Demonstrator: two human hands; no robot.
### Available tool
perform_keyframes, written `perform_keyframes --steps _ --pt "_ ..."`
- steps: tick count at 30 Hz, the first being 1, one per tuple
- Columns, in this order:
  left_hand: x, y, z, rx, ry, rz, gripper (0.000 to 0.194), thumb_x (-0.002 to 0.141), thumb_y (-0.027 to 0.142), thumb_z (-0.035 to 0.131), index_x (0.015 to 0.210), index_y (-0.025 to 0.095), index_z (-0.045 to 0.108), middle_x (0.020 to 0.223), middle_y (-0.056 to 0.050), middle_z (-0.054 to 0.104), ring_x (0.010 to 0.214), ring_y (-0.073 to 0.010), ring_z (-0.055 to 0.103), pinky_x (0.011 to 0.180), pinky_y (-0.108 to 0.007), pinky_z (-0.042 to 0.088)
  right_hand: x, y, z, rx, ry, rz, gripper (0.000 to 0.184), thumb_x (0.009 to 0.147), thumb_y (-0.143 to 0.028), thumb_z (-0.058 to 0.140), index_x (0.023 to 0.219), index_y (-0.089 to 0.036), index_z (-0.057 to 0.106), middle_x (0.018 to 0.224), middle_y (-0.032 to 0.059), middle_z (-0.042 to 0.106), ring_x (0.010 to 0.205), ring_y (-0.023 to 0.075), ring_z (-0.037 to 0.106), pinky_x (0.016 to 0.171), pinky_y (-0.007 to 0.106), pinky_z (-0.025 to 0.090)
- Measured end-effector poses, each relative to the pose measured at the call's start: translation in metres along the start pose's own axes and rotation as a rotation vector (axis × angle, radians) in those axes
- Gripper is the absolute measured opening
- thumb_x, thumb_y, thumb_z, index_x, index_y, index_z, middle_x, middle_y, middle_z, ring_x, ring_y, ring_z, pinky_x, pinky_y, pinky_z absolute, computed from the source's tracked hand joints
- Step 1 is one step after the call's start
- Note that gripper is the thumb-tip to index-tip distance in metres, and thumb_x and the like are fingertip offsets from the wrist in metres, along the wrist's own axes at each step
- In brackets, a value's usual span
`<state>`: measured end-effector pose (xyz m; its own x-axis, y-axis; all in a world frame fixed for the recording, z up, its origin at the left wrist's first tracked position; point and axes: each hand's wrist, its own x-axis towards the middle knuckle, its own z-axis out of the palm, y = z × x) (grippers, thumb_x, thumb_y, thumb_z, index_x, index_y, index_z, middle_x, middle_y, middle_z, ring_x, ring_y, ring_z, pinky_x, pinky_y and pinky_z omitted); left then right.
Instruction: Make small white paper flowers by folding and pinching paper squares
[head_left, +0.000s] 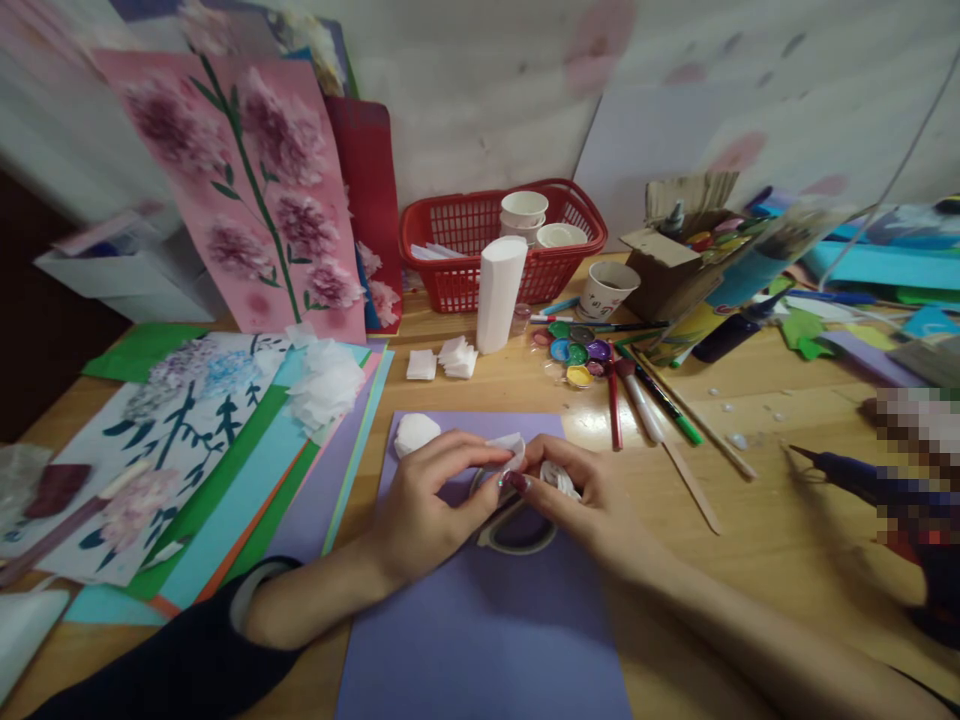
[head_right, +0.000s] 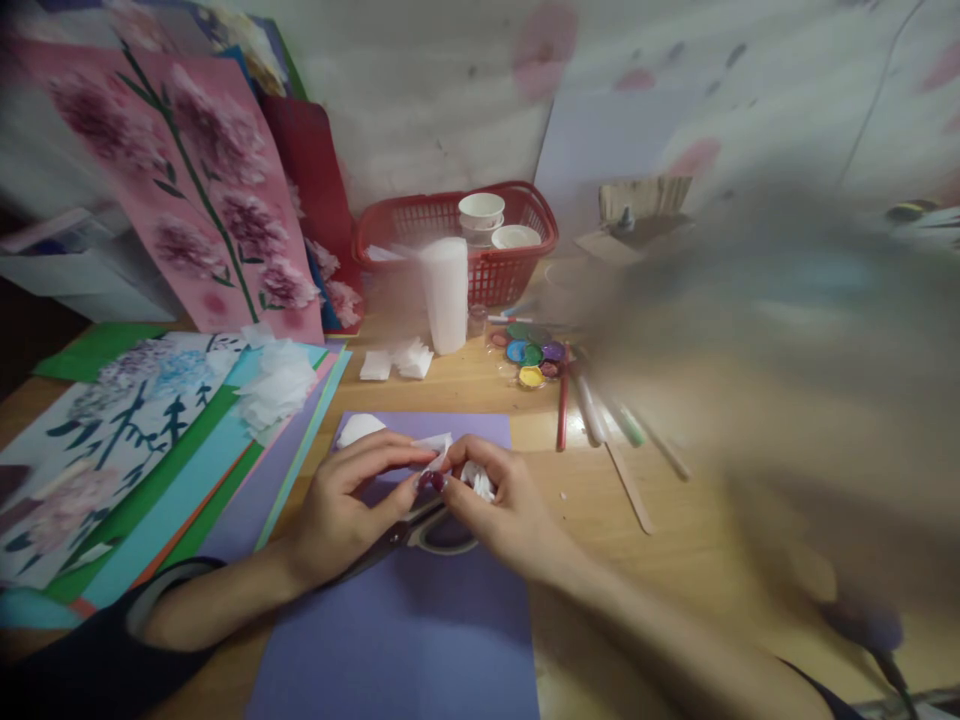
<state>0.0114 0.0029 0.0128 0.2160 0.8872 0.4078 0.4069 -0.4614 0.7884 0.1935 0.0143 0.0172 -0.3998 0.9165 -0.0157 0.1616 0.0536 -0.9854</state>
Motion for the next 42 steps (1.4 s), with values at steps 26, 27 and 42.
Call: perform_keyframes --steps 26,27,42 --pt "0.007 -0.005 -0.004 -0.156 0.180 -0.231 0.019 0.085 0.010 0.051 0.077 0.018 0.067 0.080 -0.003 0.068 0.079 -0.0148 0.064 0.072 -0.026 0.053 -0.001 0.005 0.001 0.102 0.085 0.125 0.024 0.082 -0.038 0.058 0.067 -0.020 0.051 0.055 -0.0054 0.042 0.050 0.0107 0.033 0.048 0.023 0.023" --pt "0.007 -0.007 -0.004 -0.160 0.204 -0.239 0.021 0.086 0.010 0.050 0.079 0.018 0.068 0.082 -0.003 0.068 0.080 -0.0149 0.064 0.073 -0.026 0.053 0.000 0.006 0.001 0.112 0.094 0.125 0.025 0.082 -0.039 0.058 0.067 -0.020 0.050 0.055 -0.0053 0.042 0.050 0.0108 0.033 0.048 0.023 0.024" --pt "0.004 -0.001 0.006 -0.508 0.202 -0.431 0.022 0.069 0.020 0.074 0.090 0.015 0.067 0.096 -0.005 0.064 0.093 -0.0176 0.067 0.089 -0.033 0.056 -0.002 0.000 0.001 0.082 0.036 0.095 0.026 0.082 -0.040 0.061 0.069 -0.020 0.051 0.059 -0.0045 0.045 0.055 0.0113 0.037 0.051 0.023 0.028"
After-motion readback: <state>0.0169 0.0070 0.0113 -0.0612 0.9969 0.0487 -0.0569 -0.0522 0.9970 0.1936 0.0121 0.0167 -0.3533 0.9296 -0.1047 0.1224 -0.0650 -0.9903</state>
